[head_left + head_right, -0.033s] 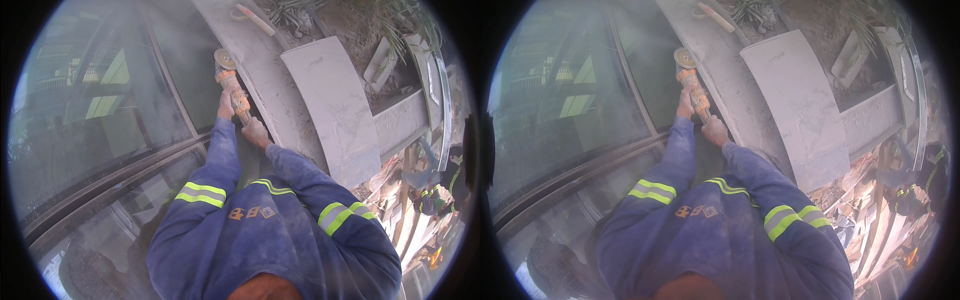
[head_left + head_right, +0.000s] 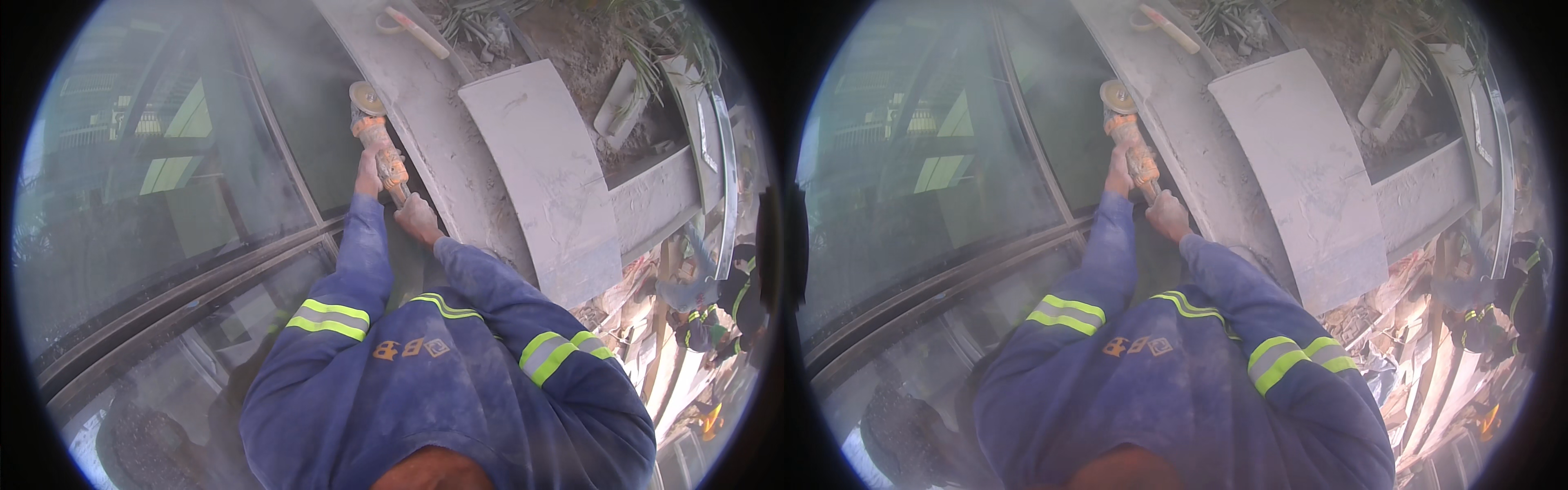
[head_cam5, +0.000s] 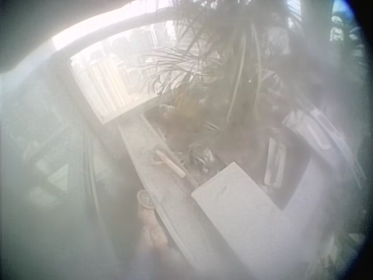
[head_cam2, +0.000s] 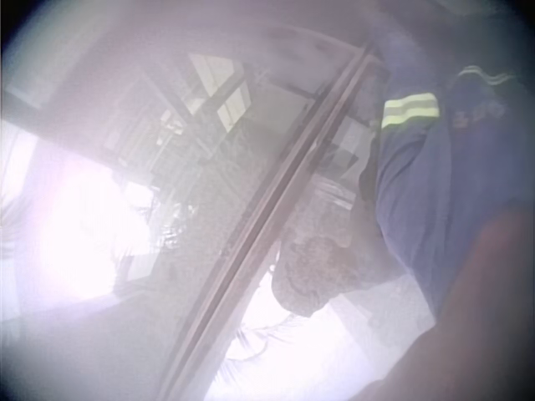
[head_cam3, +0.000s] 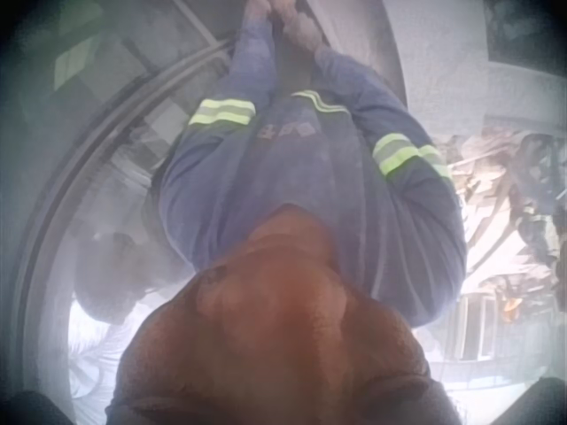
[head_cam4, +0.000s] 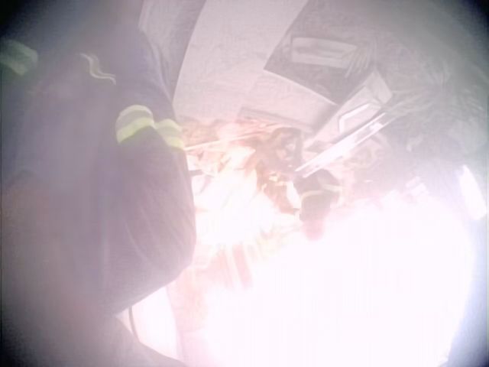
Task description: The person uses an angle grinder to cut or grind a concrete ledge adjacent to a glass window. The tool is held with both hands and moved steadily along the ledge surface, producing dust. A hammer and roll of tape rest on the ledge nearby.
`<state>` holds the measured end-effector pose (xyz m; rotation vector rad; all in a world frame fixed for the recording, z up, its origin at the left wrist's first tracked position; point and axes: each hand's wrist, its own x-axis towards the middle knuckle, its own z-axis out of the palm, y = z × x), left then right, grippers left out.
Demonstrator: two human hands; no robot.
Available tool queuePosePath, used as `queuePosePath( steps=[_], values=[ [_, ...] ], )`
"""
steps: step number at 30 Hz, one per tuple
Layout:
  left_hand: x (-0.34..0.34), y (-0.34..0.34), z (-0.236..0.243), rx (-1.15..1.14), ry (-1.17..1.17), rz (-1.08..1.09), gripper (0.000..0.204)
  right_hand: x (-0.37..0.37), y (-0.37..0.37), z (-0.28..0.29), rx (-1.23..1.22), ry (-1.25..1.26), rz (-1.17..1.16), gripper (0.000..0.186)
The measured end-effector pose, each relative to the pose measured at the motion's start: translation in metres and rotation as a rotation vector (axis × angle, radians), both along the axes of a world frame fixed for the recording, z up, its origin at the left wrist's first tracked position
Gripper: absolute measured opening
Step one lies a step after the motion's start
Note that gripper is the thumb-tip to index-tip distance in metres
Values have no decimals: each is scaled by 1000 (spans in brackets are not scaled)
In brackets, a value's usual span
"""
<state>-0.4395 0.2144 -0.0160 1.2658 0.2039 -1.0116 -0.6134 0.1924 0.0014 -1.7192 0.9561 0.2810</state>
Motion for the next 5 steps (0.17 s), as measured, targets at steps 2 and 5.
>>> queuePosePath(
  steps=[2,5],
  values=[
    [3,8,-5,21,28,-8,57,-3,5,4,13,-1,-1,38],
    [12,10,-16,-17,25,-37,64,-1,1,7,6,9,23,39]
  ],
)
